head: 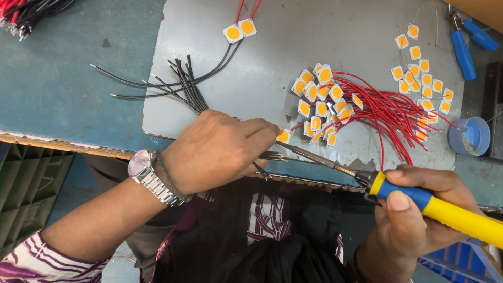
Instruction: The person sorts bundles of red and black wires, trims and arranges the wire ends with pliers, dips the ends into a small container of flux, and uses a soldering iron to solder wire ends onto the pads of small square LED modules on the workbench.
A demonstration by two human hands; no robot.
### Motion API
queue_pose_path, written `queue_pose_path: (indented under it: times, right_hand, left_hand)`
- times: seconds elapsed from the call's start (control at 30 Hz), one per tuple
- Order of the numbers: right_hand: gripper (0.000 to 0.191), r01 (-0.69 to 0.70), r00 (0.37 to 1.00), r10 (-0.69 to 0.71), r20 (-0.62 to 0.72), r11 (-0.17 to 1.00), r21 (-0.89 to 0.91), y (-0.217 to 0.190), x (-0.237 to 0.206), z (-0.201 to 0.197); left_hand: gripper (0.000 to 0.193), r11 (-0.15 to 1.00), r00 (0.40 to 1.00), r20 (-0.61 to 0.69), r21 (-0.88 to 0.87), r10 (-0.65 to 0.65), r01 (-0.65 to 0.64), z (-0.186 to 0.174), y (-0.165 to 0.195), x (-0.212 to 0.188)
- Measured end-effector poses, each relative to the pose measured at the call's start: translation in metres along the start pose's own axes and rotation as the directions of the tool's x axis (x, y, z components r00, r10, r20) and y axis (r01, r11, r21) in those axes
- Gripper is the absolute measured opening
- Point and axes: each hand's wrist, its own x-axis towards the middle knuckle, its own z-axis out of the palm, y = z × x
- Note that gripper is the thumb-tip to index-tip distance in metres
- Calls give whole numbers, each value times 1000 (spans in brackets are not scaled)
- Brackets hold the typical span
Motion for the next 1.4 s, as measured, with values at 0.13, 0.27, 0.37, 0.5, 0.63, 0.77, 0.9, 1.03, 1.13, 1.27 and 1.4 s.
queue_pose_path:
  times: [0.13, 0.27, 0.37, 0.5, 0.63, 0.77, 0.9, 1.03, 1.13, 1.27, 1.4]
  right_hand:
    - [28, 12, 1000, -11, 15, 999, -36, 0, 2, 1]
    - [29, -40, 999, 40, 12, 999, -19, -1, 5, -1]
    - [28, -69, 997, 70, 14, 997, -20, -2, 7, -2]
    - [28, -56, 998, 57, 20, 997, -45, -3, 9, -1]
    - [27, -16, 999, 19, 29, 995, -101, -5, 10, 1]
    - [27, -1, 1000, 1, 5, 997, -74, -8, 11, 3]
    - [29, -31, 999, 30, -43, 999, -27, -11, 10, 3]
    - [29, -48, 999, 47, -17, 998, -42, -9, 8, 1]
    - [30, -49, 999, 49, 13, 998, -45, -5, 8, -1]
    - [30, -33, 998, 36, 43, 997, -69, -3, 9, -3]
    - [30, -38, 998, 42, 52, 996, -84, -6, 10, -2]
  left_hand:
    - [39, 1000, 1000, -5, -3, 5, -5, 0, 0, 0]
    - [39, 1000, 1000, -1, -2, 4, -4, 0, 0, 0]
    - [39, 1000, 1000, 7, 8, 2, -2, 0, 0, 0]
    - [38, 1000, 1000, 5, 13, 6, -6, 0, -1, 0]
    - [39, 1000, 1000, 18, 15, 1, -1, 0, -1, 0]
    - [42, 999, 998, 57, 18, -31, 30, 3, 0, 2]
    - [43, 999, 997, 69, 17, -39, 38, 2, 0, 3]
    - [44, 999, 998, 54, 23, -44, 42, 2, 1, 3]
    - [46, 999, 999, 31, 14, -38, 38, 2, 1, 3]
    - [46, 999, 999, 26, 22, -40, 40, 2, 2, 3]
    - [42, 999, 999, 29, 36, -41, 40, 2, 2, 3]
